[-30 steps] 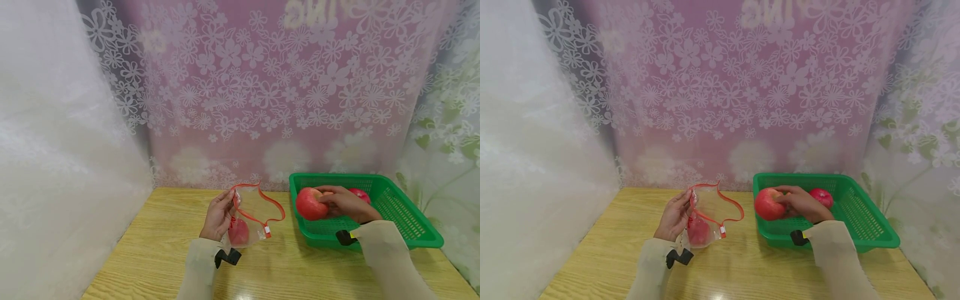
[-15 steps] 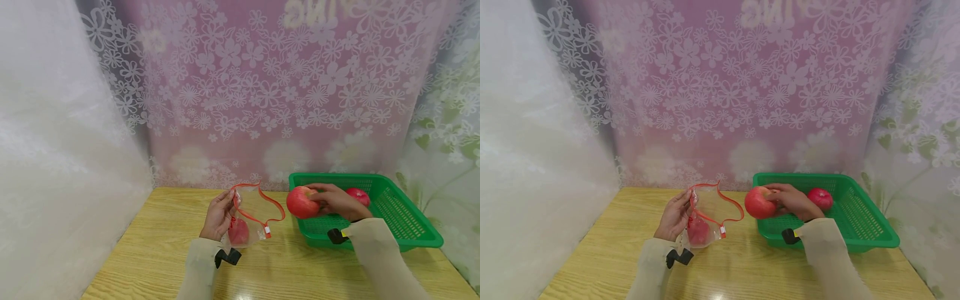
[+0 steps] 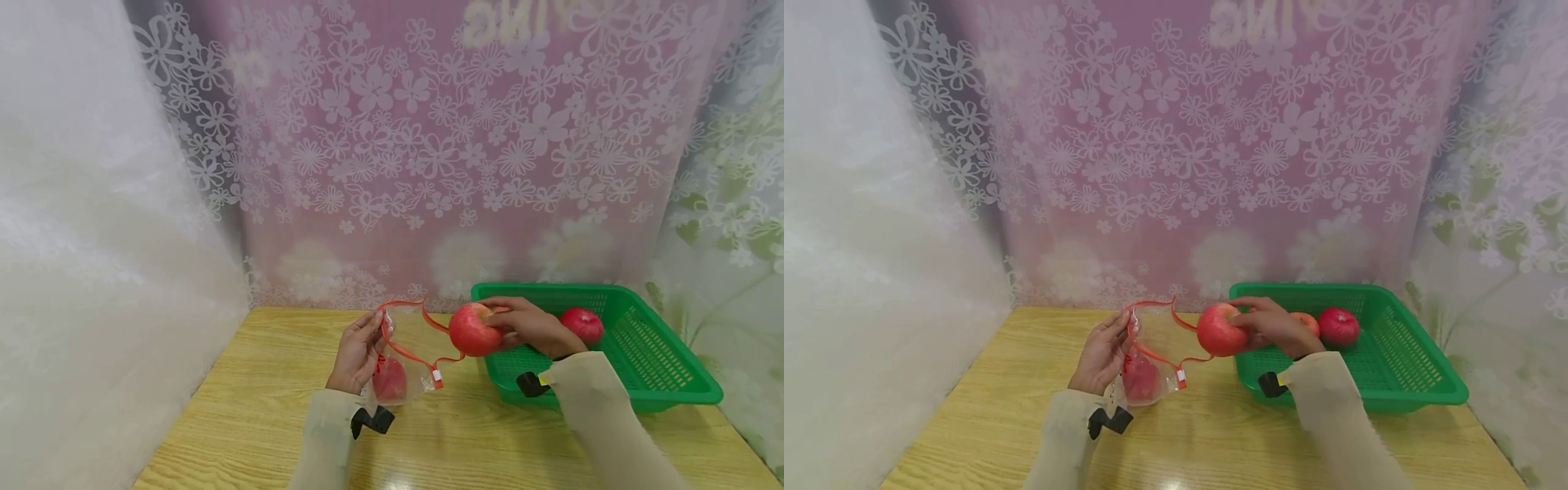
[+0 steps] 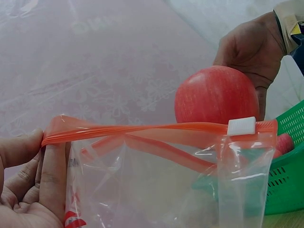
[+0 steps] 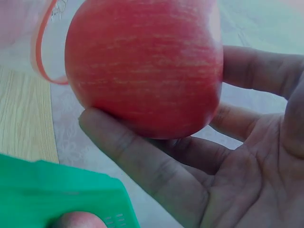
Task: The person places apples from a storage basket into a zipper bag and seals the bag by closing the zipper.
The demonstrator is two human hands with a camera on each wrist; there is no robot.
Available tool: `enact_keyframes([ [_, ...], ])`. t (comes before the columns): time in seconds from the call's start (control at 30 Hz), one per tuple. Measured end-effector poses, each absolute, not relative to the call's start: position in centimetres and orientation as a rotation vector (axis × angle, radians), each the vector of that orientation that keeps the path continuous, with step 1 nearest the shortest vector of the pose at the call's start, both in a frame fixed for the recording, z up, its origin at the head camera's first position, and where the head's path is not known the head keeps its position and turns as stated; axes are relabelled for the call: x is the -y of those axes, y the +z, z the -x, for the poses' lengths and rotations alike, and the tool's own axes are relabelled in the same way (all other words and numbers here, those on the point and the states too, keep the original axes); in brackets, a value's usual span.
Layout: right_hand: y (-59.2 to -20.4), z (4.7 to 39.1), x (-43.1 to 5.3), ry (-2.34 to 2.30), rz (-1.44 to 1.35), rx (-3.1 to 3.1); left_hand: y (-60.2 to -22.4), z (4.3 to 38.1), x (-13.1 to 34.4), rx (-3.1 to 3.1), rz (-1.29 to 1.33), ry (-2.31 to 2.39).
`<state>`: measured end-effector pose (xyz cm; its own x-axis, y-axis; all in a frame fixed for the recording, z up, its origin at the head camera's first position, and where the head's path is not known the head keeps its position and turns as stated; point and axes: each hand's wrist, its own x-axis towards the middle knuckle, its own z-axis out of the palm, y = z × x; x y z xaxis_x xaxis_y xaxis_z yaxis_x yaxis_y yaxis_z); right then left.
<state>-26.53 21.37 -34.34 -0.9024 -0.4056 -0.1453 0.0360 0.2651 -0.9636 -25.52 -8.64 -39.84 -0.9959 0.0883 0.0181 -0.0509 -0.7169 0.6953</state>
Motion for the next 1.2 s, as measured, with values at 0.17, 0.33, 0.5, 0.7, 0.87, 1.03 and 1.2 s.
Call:
enact_keyframes([
  [0.17, -34.3, 26.6, -20.4, -1.661, 0.339, -2.184, -39.9, 25.5, 8.7, -1.149, -0.075, 2.841],
  [0.33, -34.4, 26.6, -19.6, -1.656, 0.385, -2.178, -39.9, 25.6, 8.7, -1.162, -0.082, 2.84],
  [0.5, -34.4, 26.7, -18.9, -1.645, 0.422, -2.187, -39.9, 25.6, 8.6, -1.172, -0.086, 2.84],
  [0.7, -34.5, 26.8, -18.1, -1.643, 0.4, -2.195, -40.0, 25.6, 8.6, -1.154, -0.078, 2.84],
  [0.87, -34.4, 26.8, -17.4, -1.631, 0.37, -2.224, -40.0, 25.6, 8.6, -1.14, -0.093, 2.841],
  [1.03, -34.4, 26.6, -16.7, -1.625, 0.341, -2.244, -40.0, 25.7, 8.5, -1.136, -0.116, 2.837],
  [1.2, -34.6, 26.6, -16.0, -1.607, 0.366, -2.251, -40.0, 25.7, 8.4, -1.149, -0.111, 2.833],
])
